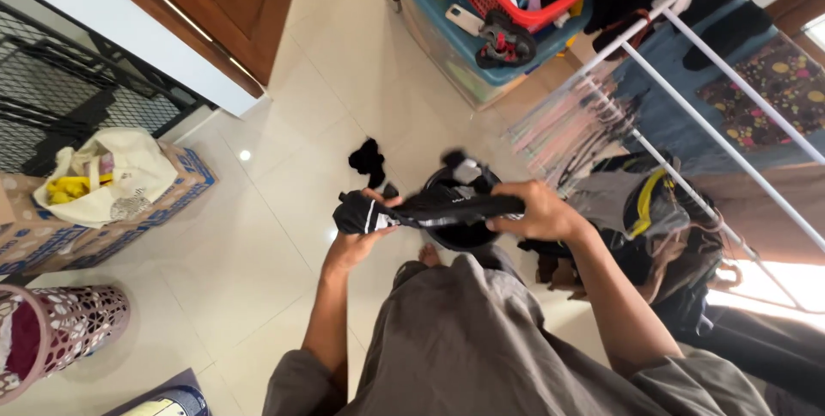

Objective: Taking washed clothes from a bucket and hanging them on a drying rack on a balcony.

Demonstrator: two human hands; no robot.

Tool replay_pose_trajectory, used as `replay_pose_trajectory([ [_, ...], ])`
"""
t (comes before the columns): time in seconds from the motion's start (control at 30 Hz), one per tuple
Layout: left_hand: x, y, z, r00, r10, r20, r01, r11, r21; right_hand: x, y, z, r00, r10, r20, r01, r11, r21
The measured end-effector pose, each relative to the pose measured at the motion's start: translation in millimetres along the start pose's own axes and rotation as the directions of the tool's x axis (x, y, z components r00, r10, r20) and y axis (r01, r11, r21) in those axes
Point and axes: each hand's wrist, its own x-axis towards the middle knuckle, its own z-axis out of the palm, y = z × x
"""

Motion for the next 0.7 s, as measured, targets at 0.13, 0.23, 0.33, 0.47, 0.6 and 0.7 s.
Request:
replay_pose_trajectory([
  [0.13,-39.0,-45.0,-23.5,0.987,-0.115,0.11,0.076,0.949,0.306,9.9,48.6,-1.3,0.987,-0.142,-0.079,0.161,0.917,0.366],
  [0.23,-74.2,-100.4,-47.9,0.861,-0.505,0.068,0.332,0.658,0.676,11.0,32.3,-12.5,0.916,-0.188,-0.355,0.308,0.896,0.32],
  [0.33,-69.6,-83.0,-37.4,0.691,-0.716,0.099,0.229,0.347,0.91,4.4,-6.8,-18.0,0.767,-0.476,-0.431,0.469,0.874,-0.13],
  [0.47,18.1,33.1,45.9,0.966,-0.101,0.238,-0.078,0.764,0.641,2.1,-44.3,-2.4,0.789,-0.53,-0.312,0.447,0.842,-0.3],
  [0.6,66.9,56.0,96.9,0.945,0.006,0.326,-0.079,0.974,0.213,-7.2,-67.5,-8.2,0.793,-0.502,-0.345,0.302,0.816,-0.493],
  [0.7,89.3,15.6,94.8,0.92,0.028,0.39,-0.257,0.794,0.55,-14.1,-41.9,-23.4,0.867,-0.285,-0.409,0.003,0.823,-0.568],
])
